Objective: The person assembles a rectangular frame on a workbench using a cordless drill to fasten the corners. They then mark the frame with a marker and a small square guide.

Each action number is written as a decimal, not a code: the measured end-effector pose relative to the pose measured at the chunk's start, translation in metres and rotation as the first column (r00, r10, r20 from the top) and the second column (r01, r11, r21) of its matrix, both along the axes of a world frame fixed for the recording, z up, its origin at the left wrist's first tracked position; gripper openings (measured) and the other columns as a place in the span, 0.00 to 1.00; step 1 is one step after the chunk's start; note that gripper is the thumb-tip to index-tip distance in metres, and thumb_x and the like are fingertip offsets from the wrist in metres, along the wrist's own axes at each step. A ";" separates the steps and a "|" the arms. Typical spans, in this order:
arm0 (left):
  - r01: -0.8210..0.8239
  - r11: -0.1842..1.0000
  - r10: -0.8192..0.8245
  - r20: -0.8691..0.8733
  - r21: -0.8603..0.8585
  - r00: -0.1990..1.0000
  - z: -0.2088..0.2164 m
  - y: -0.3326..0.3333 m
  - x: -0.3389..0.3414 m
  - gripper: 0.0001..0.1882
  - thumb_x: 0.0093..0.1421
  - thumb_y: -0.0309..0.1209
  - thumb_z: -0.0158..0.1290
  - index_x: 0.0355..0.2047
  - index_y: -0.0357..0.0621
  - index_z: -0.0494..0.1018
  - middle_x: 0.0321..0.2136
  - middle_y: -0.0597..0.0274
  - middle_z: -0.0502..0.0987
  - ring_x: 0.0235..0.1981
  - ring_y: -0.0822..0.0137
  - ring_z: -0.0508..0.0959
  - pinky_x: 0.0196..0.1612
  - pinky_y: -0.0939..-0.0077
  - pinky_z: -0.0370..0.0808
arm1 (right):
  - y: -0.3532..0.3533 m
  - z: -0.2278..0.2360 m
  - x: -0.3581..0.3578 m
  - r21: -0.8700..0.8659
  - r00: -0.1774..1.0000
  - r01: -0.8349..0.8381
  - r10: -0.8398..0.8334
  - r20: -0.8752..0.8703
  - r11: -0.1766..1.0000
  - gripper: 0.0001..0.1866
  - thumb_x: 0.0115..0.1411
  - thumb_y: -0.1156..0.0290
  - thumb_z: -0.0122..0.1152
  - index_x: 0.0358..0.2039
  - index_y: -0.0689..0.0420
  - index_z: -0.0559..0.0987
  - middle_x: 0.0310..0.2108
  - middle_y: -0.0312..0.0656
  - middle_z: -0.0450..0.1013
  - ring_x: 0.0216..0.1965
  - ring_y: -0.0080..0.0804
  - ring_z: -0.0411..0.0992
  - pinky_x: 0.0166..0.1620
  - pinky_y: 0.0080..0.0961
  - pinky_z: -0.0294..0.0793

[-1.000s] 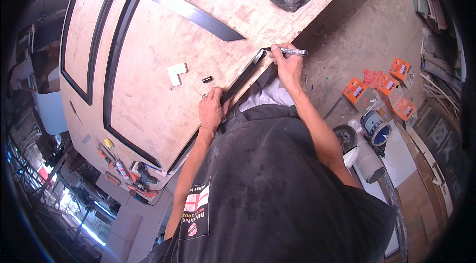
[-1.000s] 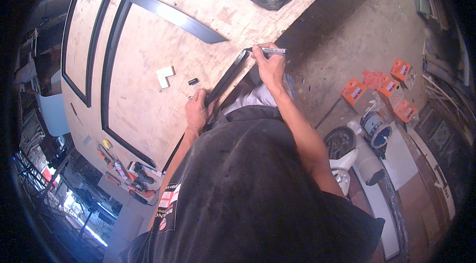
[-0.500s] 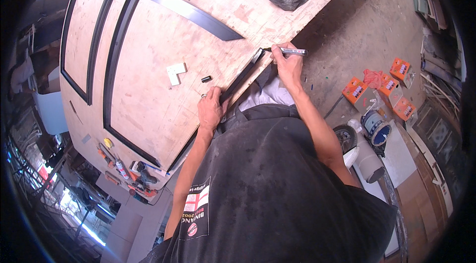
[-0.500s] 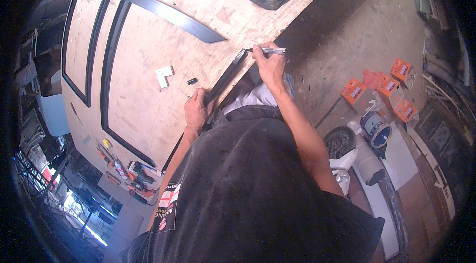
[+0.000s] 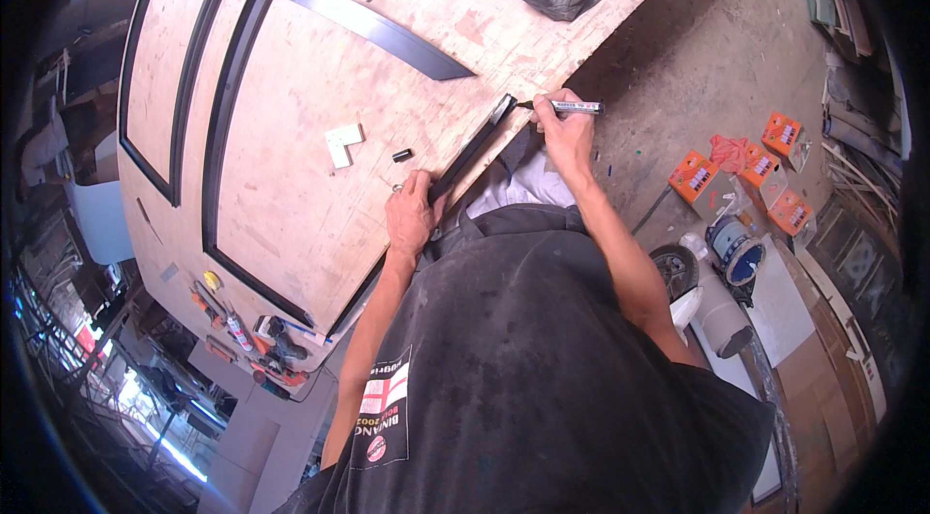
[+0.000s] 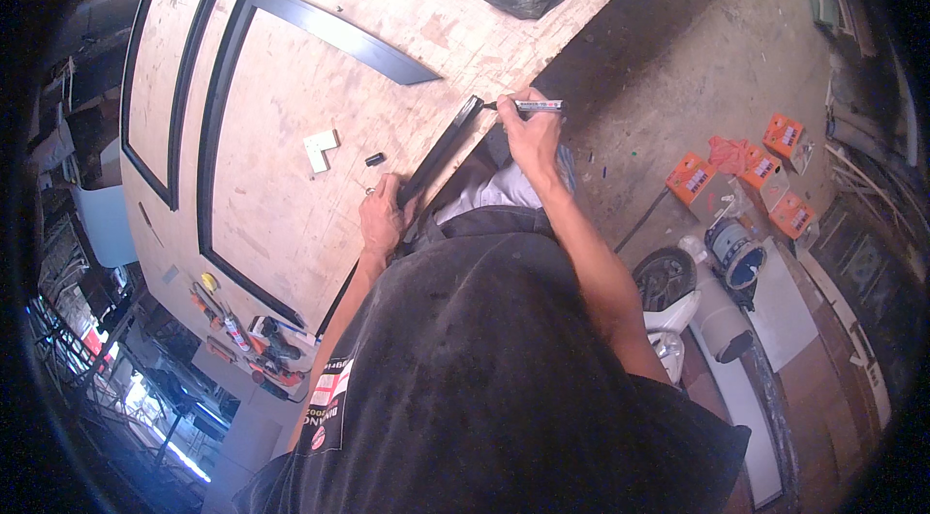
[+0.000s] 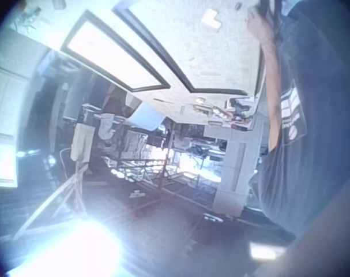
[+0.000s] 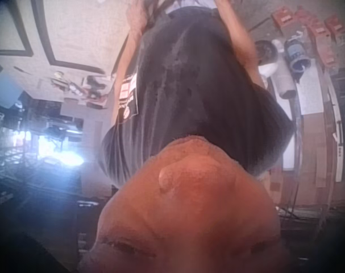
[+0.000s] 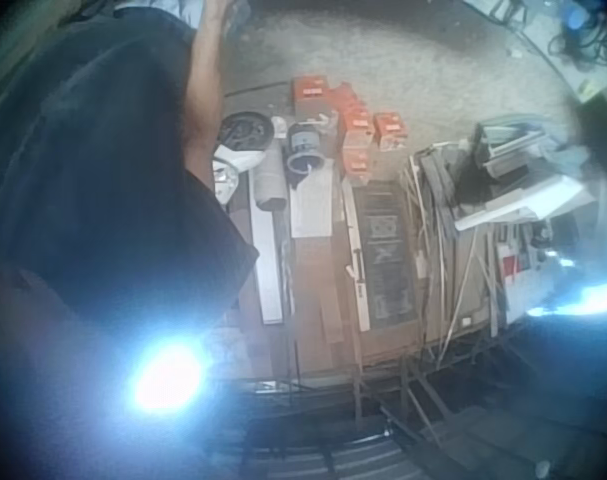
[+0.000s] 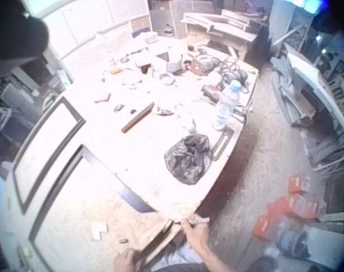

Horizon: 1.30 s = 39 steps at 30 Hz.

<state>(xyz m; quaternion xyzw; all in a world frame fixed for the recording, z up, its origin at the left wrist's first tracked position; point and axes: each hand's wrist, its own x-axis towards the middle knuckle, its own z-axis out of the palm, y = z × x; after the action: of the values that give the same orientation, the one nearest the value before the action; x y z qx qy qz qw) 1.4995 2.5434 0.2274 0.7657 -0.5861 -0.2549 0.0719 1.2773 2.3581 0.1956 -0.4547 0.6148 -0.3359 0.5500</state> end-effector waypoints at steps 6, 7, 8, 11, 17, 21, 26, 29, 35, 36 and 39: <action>-0.002 1.000 0.002 -0.007 -0.006 1.000 0.002 -0.001 0.000 0.18 0.57 0.36 0.67 0.42 0.46 0.71 0.37 0.56 0.77 0.36 0.51 0.82 0.36 0.57 0.78 | -0.002 -0.001 0.002 -0.001 0.999 0.027 -0.027 0.025 1.000 0.10 0.64 0.68 0.67 0.29 0.61 0.80 0.22 0.36 0.78 0.23 0.18 0.73 0.29 0.23 0.71; -0.005 1.000 0.005 -0.009 -0.002 1.000 0.002 -0.001 -0.001 0.18 0.57 0.36 0.67 0.42 0.46 0.71 0.37 0.56 0.77 0.36 0.51 0.82 0.35 0.57 0.78 | -0.001 0.000 0.002 0.012 0.999 0.028 -0.029 0.031 1.000 0.11 0.64 0.68 0.67 0.29 0.61 0.80 0.21 0.36 0.78 0.23 0.18 0.73 0.29 0.23 0.71; -0.006 1.000 0.006 -0.015 -0.013 1.000 0.002 -0.001 -0.001 0.18 0.57 0.36 0.67 0.42 0.46 0.71 0.37 0.56 0.77 0.36 0.51 0.82 0.35 0.57 0.78 | -0.001 0.000 0.002 0.013 1.000 0.016 -0.016 0.025 1.000 0.11 0.64 0.68 0.67 0.29 0.61 0.80 0.21 0.36 0.78 0.23 0.18 0.73 0.29 0.23 0.71; -0.007 1.000 0.007 -0.020 -0.027 1.000 0.002 -0.002 -0.001 0.18 0.58 0.37 0.66 0.42 0.46 0.72 0.37 0.56 0.77 0.36 0.51 0.82 0.35 0.57 0.78 | -0.001 0.001 0.001 -0.002 1.000 0.001 -0.001 0.010 1.000 0.11 0.64 0.68 0.67 0.28 0.61 0.80 0.21 0.36 0.78 0.23 0.18 0.73 0.29 0.23 0.71; -0.002 1.000 0.002 0.002 -0.017 1.000 -0.001 0.000 0.000 0.18 0.58 0.37 0.66 0.42 0.46 0.71 0.36 0.55 0.78 0.36 0.51 0.82 0.35 0.56 0.78 | 0.001 0.002 0.002 0.030 0.999 0.012 -0.013 0.042 0.999 0.11 0.64 0.67 0.68 0.29 0.61 0.80 0.21 0.35 0.78 0.22 0.18 0.72 0.28 0.23 0.71; -0.007 1.000 0.007 -0.015 -0.007 1.000 0.001 0.000 0.000 0.18 0.58 0.36 0.66 0.42 0.45 0.71 0.37 0.55 0.77 0.36 0.50 0.82 0.35 0.56 0.78 | 0.000 0.005 0.002 0.005 0.999 -0.001 0.001 0.046 1.000 0.10 0.64 0.67 0.68 0.30 0.61 0.80 0.22 0.35 0.78 0.22 0.18 0.72 0.27 0.21 0.71; -0.002 1.000 0.002 -0.005 -0.007 1.000 -0.002 0.002 0.001 0.19 0.57 0.36 0.67 0.42 0.45 0.70 0.38 0.55 0.77 0.37 0.50 0.82 0.36 0.56 0.77 | 0.000 0.004 0.000 0.040 0.999 0.000 -0.002 0.054 0.999 0.10 0.65 0.67 0.67 0.32 0.61 0.81 0.23 0.36 0.79 0.24 0.18 0.73 0.29 0.21 0.72; -0.008 1.000 0.008 -0.002 -0.009 1.000 -0.002 0.002 0.000 0.19 0.57 0.36 0.67 0.42 0.45 0.71 0.38 0.55 0.77 0.37 0.50 0.82 0.36 0.56 0.77 | -0.006 0.009 0.004 0.026 0.997 -0.005 0.003 0.078 1.000 0.10 0.65 0.67 0.67 0.32 0.61 0.81 0.23 0.37 0.79 0.25 0.18 0.75 0.31 0.22 0.73; -0.008 1.000 0.008 0.004 0.010 1.000 0.002 -0.001 -0.001 0.18 0.58 0.37 0.66 0.42 0.46 0.71 0.38 0.55 0.77 0.38 0.50 0.82 0.37 0.56 0.78 | -0.004 0.007 0.010 0.024 0.994 -0.078 0.076 0.076 0.997 0.13 0.67 0.63 0.68 0.35 0.61 0.81 0.26 0.37 0.79 0.28 0.19 0.75 0.34 0.19 0.74; -0.012 1.000 0.012 0.001 0.001 1.000 0.001 0.000 -0.001 0.18 0.58 0.37 0.66 0.42 0.46 0.71 0.38 0.55 0.77 0.38 0.50 0.82 0.37 0.56 0.78 | -0.004 0.007 0.010 0.019 0.994 -0.089 0.087 0.062 0.996 0.13 0.67 0.63 0.68 0.35 0.61 0.81 0.26 0.37 0.79 0.28 0.19 0.75 0.34 0.20 0.74; -0.015 1.000 0.015 -0.007 -0.001 1.000 0.002 -0.001 -0.001 0.18 0.58 0.37 0.66 0.42 0.46 0.71 0.37 0.55 0.78 0.37 0.51 0.82 0.37 0.56 0.78 | -0.004 0.007 0.013 0.004 0.993 -0.112 0.111 0.039 0.994 0.14 0.67 0.62 0.68 0.34 0.61 0.81 0.26 0.38 0.80 0.28 0.19 0.76 0.35 0.20 0.75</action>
<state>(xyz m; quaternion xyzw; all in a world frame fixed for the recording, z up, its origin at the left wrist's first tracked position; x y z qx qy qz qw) 1.4982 2.5425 0.2297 0.7693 -0.5800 -0.2569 0.0761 1.2900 2.3542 0.2024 -0.4799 0.5787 -0.3115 0.5812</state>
